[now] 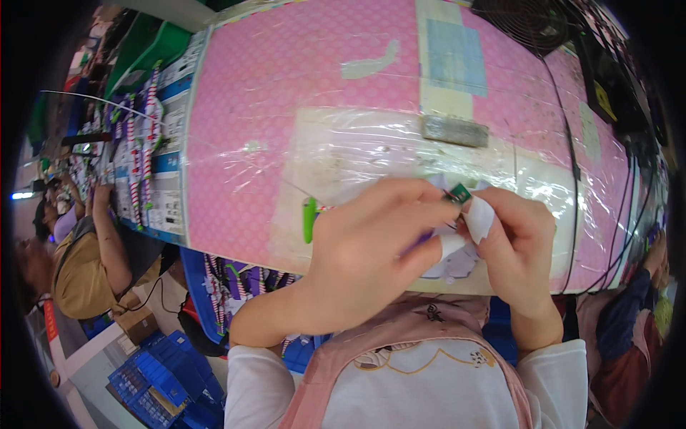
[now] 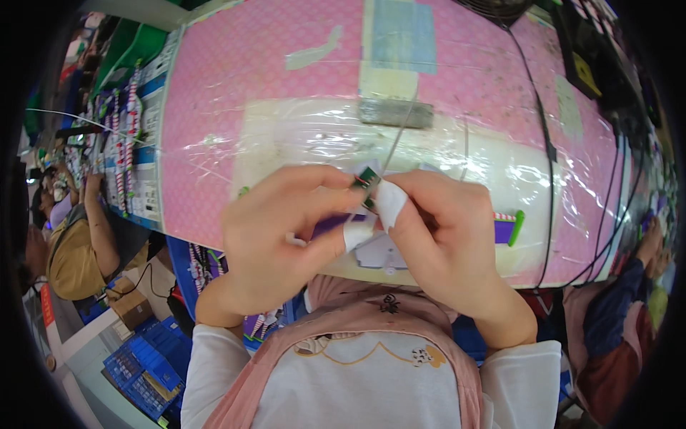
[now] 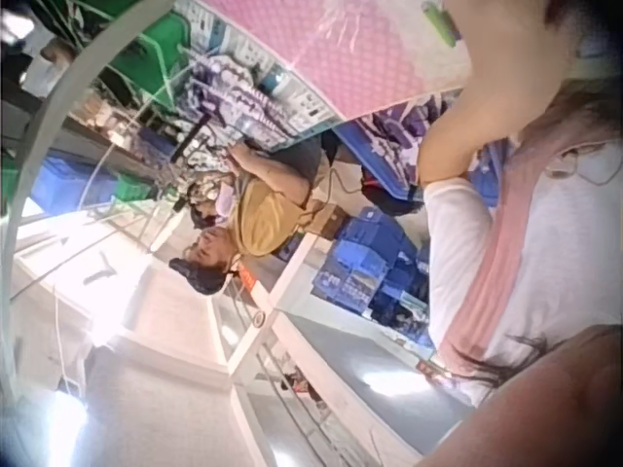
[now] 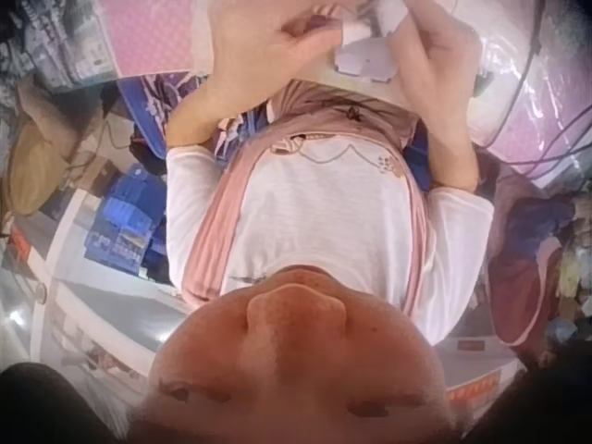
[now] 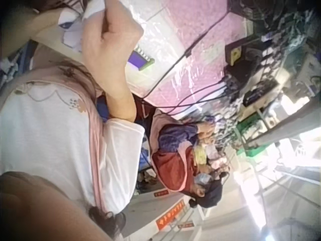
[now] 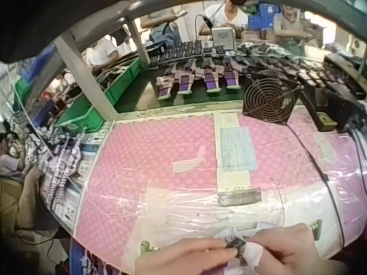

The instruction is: Soldering electrical wires and circuit boards onto plastic toy wings on an assembly line.

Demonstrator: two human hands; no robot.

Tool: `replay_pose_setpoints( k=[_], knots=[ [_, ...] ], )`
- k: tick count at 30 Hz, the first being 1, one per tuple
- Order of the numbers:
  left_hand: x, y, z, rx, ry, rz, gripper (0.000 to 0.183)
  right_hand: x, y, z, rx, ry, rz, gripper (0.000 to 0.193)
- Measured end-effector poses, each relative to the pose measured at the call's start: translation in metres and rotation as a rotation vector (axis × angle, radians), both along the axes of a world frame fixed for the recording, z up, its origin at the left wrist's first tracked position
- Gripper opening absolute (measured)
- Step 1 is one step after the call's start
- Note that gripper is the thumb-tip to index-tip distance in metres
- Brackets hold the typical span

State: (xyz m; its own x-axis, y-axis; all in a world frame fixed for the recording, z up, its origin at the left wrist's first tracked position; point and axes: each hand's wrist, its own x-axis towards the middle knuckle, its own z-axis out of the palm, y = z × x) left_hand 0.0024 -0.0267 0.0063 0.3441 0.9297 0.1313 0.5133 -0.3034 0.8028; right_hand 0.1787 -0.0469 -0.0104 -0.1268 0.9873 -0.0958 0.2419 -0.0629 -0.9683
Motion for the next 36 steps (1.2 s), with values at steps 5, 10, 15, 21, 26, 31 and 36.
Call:
replay_pose_setpoints(
  k=[5,10,15,21,26,31,36],
  knots=[
    [0.004,0.004,-0.018,0.492,-0.015,-0.079,0.030,-0.012,0.002,0.005,-0.046,0.016,-0.032,0.017],
    [0.003,0.000,-0.013,0.509,0.126,-0.161,0.020,-0.003,0.004,0.006,-0.210,0.227,-0.023,0.025],
    [-0.002,0.011,-0.011,-0.315,-0.305,0.089,0.011,0.060,0.007,-0.003,0.002,-0.647,-0.118,0.027],
    [0.016,0.009,-0.013,-0.390,-0.416,0.107,0.010,0.037,-0.004,-0.032,0.090,-0.097,-0.345,0.010],
    [0.010,0.009,-0.014,-0.473,-0.557,0.176,0.013,0.030,-0.010,0.020,0.235,-0.058,-0.103,0.010],
    [0.011,0.003,-0.006,-0.509,-0.575,0.173,0.013,0.013,-0.007,0.006,-0.047,0.153,-0.128,0.013],
    [0.011,0.001,-0.006,-0.478,-0.544,0.151,0.014,0.003,-0.007,0.007,-0.035,0.044,-0.148,0.011]
  ],
)
